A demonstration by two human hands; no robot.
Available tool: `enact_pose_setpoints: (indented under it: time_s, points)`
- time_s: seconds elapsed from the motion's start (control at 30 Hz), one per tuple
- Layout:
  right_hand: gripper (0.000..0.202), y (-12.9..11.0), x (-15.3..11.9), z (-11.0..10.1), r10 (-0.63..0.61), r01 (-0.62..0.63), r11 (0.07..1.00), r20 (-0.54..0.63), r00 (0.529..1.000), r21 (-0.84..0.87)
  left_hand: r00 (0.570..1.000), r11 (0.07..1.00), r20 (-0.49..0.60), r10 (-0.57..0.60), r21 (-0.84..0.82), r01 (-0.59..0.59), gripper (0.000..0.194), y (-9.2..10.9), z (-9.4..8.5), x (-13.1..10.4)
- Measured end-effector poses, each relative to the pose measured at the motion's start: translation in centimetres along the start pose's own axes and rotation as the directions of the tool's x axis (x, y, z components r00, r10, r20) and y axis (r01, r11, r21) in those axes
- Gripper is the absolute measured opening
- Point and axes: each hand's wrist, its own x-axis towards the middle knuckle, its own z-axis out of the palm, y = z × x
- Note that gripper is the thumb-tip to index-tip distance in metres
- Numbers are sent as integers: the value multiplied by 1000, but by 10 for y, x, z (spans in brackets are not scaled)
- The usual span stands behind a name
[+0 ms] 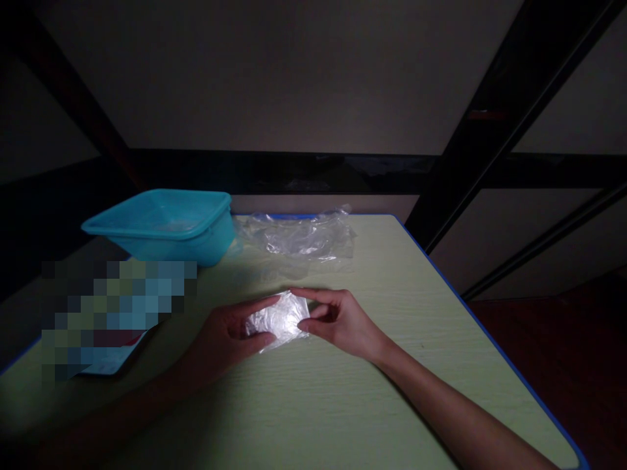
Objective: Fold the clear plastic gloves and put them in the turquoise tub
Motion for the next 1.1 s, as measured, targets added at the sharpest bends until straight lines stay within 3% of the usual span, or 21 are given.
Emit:
enact_pose_setpoints:
  time_s: [0.57,0.97,1.1]
  points:
    - [55,0,0,0,8,-8,1000,-3,1000,27,998,998,-4,62,13,-62,65,-4,0,1]
    - [53,0,-1,0,-16,16,1000,9,1000,-10,1000,998,8,26,-59,-25,68,1,0,0]
    - [53,1,-1,-1,-42,42,999,14,999,-8,998,993,0,61,-98,-61,70,2,0,1]
